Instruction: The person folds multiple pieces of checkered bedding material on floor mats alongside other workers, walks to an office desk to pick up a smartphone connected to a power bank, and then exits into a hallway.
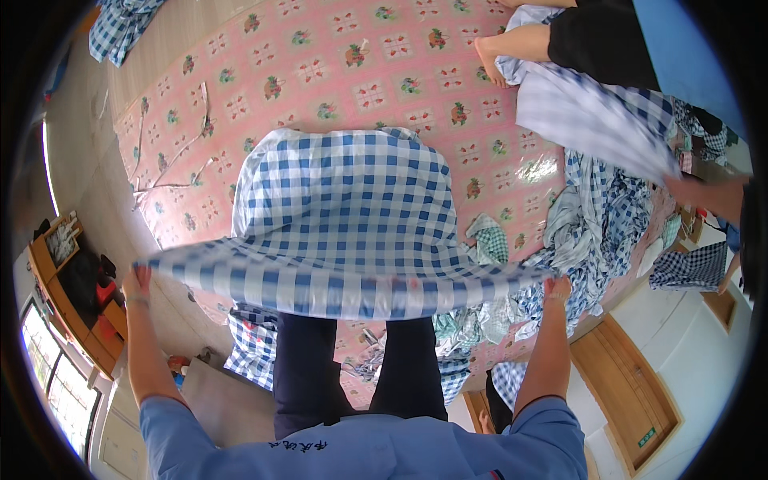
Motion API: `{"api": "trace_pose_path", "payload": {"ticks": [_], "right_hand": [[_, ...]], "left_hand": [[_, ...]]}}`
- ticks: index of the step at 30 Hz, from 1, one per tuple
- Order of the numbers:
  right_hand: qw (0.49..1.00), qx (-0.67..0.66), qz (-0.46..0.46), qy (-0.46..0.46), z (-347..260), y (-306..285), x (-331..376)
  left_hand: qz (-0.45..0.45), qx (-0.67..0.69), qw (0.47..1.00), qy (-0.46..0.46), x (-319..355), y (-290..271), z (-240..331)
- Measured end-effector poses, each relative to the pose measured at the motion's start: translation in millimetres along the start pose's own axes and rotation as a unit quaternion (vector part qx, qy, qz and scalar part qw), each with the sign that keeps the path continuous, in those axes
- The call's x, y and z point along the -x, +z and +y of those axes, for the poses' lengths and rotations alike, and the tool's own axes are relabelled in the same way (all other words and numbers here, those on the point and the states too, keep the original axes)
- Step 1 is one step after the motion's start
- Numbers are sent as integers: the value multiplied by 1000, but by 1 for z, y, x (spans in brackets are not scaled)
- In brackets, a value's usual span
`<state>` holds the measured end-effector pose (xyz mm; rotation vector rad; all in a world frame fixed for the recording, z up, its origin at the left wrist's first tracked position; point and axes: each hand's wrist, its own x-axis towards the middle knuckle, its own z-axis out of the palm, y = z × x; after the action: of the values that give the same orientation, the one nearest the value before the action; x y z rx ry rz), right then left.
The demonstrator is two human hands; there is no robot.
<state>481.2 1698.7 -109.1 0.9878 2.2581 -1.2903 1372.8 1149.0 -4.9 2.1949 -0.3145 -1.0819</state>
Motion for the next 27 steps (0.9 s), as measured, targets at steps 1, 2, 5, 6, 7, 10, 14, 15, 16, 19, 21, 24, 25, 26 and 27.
{"api": "trace_pose_path", "payload": {"ticks": [1,2,5,6,7,10,14,15,16,19,21,24,25,26,27], "right_hand": [[997,-2,0,-72,-10,34,14],[997,21,-9,-79,-18,70,16],[986,-58,-129,-83,-29,127,-22],[980,-61,-164,-94,-27,144,-34],[972,-80,-197,-102,-23,162,-41],[982,99,-146,-69,3,259,7],[744,422,-341,-390,52,337,24],[680,409,-418,-442,74,369,58],[586,432,-433,-531,88,394,62],[483,441,-510,-559,141,480,122],[432,526,-423,-598,172,527,138],[403,565,-346,-631,203,566,158],[401,560,-359,-630,208,573,177],[353,656,-359,-562,203,574,180],[302,739,-354,-487,200,574,183]], "left_hand": [[-18,6,1000,3,-8,37,-3],[-69,-14,997,34,-20,55,0],[-99,-29,993,59,-33,149,-27],[-101,-28,993,55,-34,171,-33],[-103,-35,992,59,-37,186,-40],[-72,-54,993,71,-41,204,-56],[-116,4,989,97,-46,245,-119],[-133,33,985,107,-52,240,-138],[-144,47,987,52,-41,262,-168],[-129,58,989,-34,-29,265,-281],[-165,-231,951,119,7,260,-372],[28,-32,985,-168,73,246,-471],[42,-37,980,-191,81,219,-501],[114,-116,947,-278,109,231,-510],[98,-85,918,-376,127,237,-514]]}}
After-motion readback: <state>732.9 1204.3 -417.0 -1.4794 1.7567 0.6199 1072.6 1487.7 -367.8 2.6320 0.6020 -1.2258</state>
